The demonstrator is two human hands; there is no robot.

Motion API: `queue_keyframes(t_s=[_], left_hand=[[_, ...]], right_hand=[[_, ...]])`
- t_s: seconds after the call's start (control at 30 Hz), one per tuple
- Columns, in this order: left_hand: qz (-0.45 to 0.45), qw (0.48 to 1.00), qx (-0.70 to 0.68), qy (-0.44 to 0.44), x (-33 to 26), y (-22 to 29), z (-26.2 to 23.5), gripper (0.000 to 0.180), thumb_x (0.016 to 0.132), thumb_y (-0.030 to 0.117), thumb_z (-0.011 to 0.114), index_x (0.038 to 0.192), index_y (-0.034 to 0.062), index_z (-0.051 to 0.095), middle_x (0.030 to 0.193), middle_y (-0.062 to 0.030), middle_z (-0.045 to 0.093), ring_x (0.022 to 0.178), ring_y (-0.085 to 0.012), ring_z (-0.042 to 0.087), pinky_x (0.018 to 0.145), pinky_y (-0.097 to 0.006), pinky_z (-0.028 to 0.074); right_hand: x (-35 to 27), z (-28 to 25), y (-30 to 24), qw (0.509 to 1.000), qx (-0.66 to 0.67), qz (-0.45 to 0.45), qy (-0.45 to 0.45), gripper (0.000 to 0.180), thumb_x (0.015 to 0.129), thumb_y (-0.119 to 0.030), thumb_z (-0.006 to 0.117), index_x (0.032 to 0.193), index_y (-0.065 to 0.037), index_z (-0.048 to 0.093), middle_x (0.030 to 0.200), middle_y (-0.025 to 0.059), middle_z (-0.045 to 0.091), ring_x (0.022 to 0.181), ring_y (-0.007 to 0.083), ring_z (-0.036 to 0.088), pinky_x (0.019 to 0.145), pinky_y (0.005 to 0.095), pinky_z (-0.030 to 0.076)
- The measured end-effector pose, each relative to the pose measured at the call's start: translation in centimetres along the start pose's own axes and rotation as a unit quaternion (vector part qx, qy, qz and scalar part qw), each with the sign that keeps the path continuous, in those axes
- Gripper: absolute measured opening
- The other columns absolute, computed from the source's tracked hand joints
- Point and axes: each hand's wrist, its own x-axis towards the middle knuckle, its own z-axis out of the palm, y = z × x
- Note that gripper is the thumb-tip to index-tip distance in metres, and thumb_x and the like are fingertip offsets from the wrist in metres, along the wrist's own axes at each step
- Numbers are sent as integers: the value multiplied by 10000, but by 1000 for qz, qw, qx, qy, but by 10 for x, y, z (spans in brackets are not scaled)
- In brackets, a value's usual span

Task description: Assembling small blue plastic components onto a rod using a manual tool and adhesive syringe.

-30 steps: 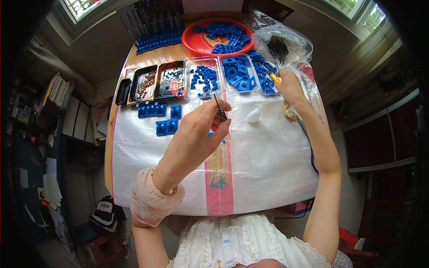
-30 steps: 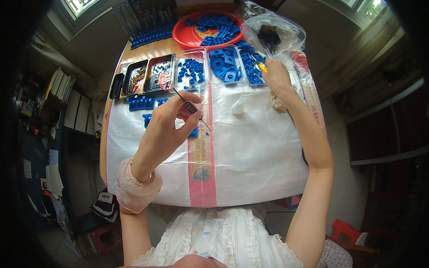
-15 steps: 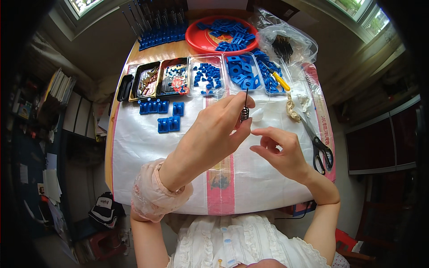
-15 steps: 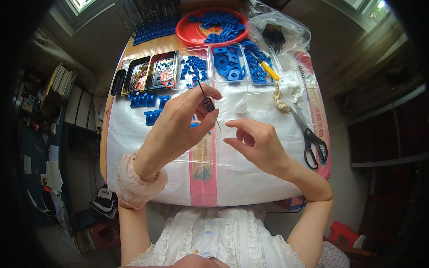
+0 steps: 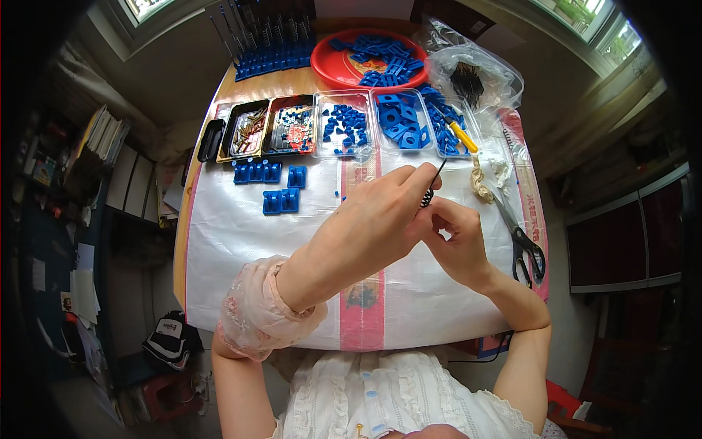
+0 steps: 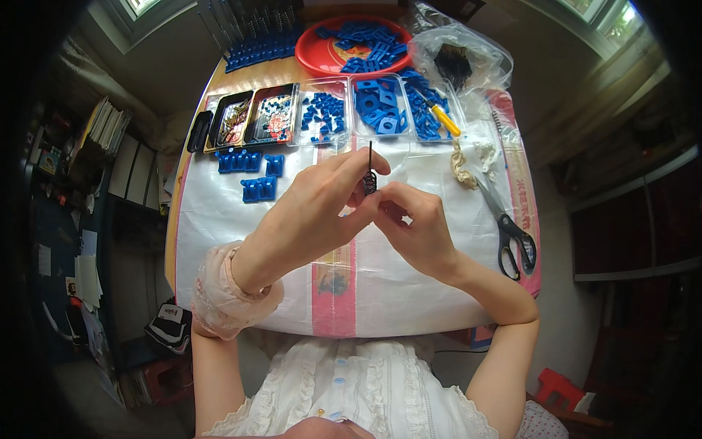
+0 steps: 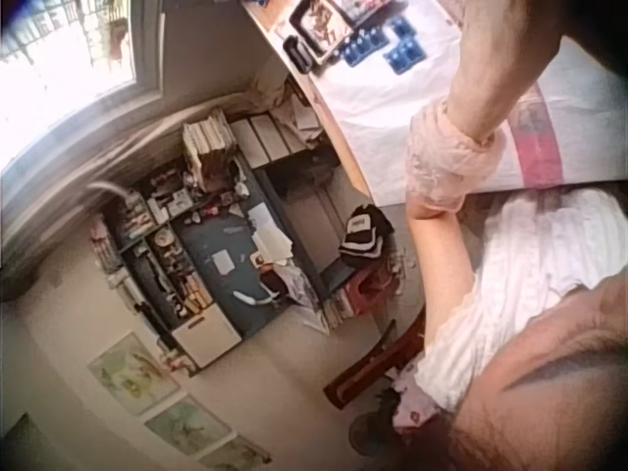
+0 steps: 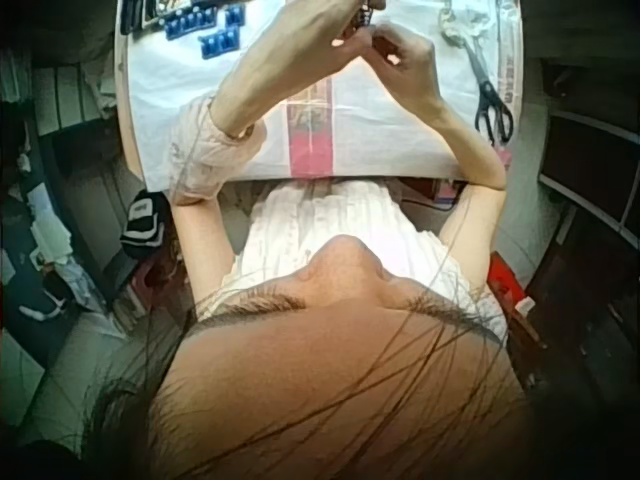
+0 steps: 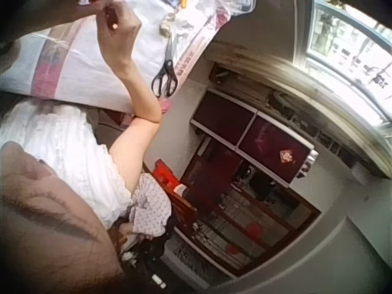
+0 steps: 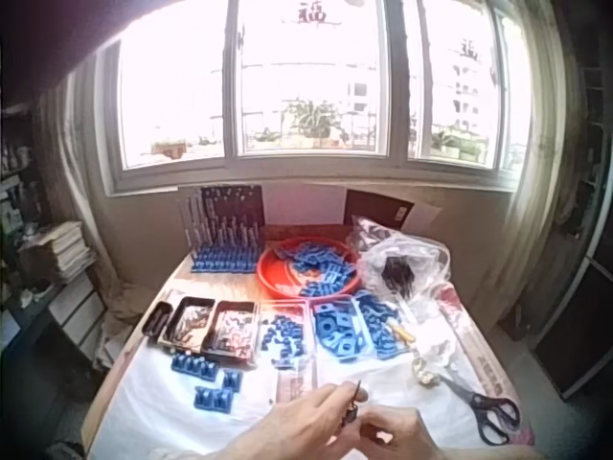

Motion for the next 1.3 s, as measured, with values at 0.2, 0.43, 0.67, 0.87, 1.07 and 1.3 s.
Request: queue_keyframes(t_s=[0.2, 0.43, 0.67, 0.87, 1.07, 1.3], left_hand=[[-14, 998, -56, 13, -2, 1, -1, 265, 924, 3, 708, 1167, -22, 607, 982, -147, 690, 792, -230, 746, 721, -336, 599], [-148, 988, -43, 14, -68, -41, 13, 123, 987, 37, 682, 1106, 15, 660, 974, -123, 717, 728, -210, 746, 639, -322, 581], [-110, 949, 291, -38, -91, -57, 51, 164, 897, 64, 710, 1060, 79, 703, 791, -51, 584, 595, -233, 650, 525, -355, 511], [-103, 938, 327, -58, -88, -63, 58, 232, 818, 26, 698, 1043, 77, 674, 837, -55, 583, 649, -219, 672, 526, -344, 515], [-74, 942, 323, -60, -90, -67, 63, 162, 830, 5, 685, 980, 38, 633, 856, -69, 577, 652, -206, 677, 542, -331, 531], [-42, 925, 373, -64, -92, -66, 72, 106, 829, 17, 699, 895, 25, 617, 837, -68, 567, 634, -177, 674, 539, -301, 532]], right_hand=[[0, -2, 5, 1000, -1, -6, 11, 44, 929, 25, 732, 944, 14, 692, 789, 54, 690, 647, 74, 633, 570, 247, 482], [6, -13, -10, 999, 1, -20, 48, 100, 953, -17, 752, 886, 4, 681, 706, 7, 627, 596, 49, 560, 525, 235, 423], [7, -19, -13, 998, -27, -40, 38, 114, 949, -19, 756, 871, -8, 675, 688, -5, 599, 563, 41, 516, 499, 235, 373], [9, -22, -12, 998, -33, -42, 33, 120, 942, -25, 764, 868, -5, 672, 695, 6, 605, 558, 46, 524, 496, 237, 379], [9, -20, -8, 998, -33, -32, 37, 129, 941, -26, 766, 859, -4, 669, 690, 7, 604, 558, 46, 529, 500, 236, 382], [11, -19, -5, 998, -34, -25, 43, 124, 945, -22, 762, 859, -11, 673, 679, -2, 607, 562, 37, 525, 502, 236, 383]])
